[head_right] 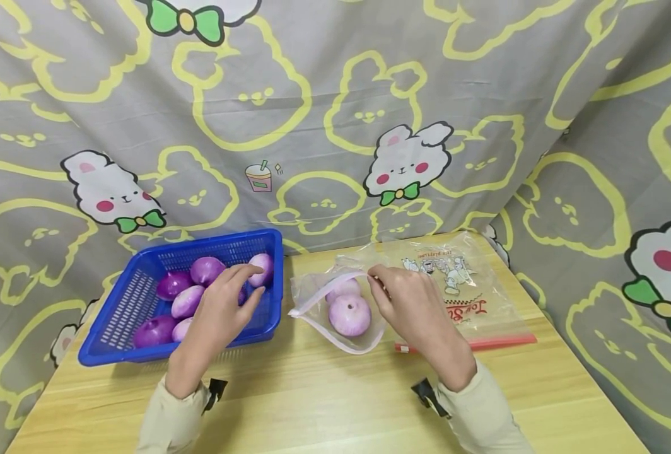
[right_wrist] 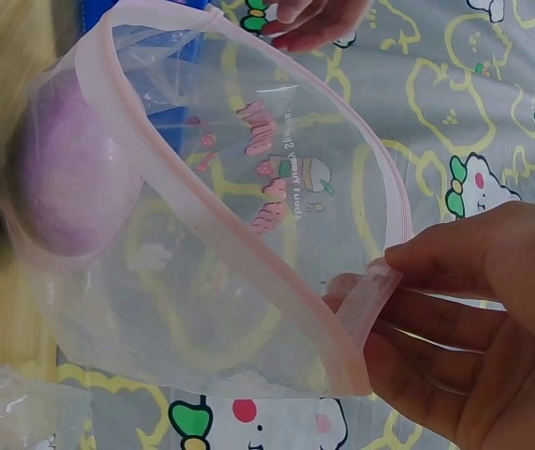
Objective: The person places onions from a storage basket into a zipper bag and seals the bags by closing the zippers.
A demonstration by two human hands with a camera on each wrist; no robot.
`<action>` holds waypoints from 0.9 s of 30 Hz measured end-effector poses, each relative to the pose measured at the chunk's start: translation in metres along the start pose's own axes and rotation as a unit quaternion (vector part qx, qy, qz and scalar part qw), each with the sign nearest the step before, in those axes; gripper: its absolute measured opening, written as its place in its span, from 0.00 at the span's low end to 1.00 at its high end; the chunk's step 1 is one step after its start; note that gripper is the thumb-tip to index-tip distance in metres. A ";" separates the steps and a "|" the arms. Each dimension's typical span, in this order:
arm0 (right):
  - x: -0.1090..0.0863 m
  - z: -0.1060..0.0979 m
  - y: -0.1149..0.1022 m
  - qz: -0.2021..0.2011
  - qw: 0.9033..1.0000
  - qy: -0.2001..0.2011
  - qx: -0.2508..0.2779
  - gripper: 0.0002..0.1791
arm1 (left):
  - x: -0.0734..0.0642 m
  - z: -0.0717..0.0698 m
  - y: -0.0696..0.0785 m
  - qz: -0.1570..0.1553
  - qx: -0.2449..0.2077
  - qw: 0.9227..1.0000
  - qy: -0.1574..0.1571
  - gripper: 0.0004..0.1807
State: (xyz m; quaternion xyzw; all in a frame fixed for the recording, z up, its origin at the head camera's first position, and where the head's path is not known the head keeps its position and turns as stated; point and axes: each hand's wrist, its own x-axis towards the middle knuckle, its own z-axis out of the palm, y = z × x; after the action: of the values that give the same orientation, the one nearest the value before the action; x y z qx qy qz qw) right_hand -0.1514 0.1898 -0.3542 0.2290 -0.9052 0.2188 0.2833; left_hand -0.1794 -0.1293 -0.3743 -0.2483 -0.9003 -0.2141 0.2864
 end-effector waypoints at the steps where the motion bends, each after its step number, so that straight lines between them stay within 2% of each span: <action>1: 0.000 0.000 0.000 0.000 1.000 0.001 0.000 0.03 | 0.000 0.000 -0.003 -0.002 0.001 1.000 0.004 0.15; 8: -0.001 -0.001 0.001 -0.003 1.000 0.008 -0.001 0.02 | -0.001 0.005 -0.024 -0.018 -0.005 1.000 0.021 0.15; 12: 0.000 -0.001 0.000 -0.007 1.000 0.006 -0.001 0.02 | -0.003 0.006 -0.036 -0.031 -0.001 0.999 0.021 0.15; 20: 0.000 -0.002 0.001 -0.001 1.000 0.002 -0.001 0.02 | -0.012 0.010 -0.059 -0.084 0.000 0.996 -0.032 0.19; 27: 0.000 -0.002 0.001 -0.001 1.000 0.002 0.001 0.02 | -0.019 0.011 -0.077 -0.113 0.021 0.992 -0.059 0.21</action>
State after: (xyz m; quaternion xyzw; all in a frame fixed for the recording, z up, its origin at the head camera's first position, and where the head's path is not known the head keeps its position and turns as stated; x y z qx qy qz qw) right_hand -0.1508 0.1914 -0.3532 0.2292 -0.9043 0.2199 0.2853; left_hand -0.2142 -0.1899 -0.4134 -0.1512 -0.9421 -0.2110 0.2124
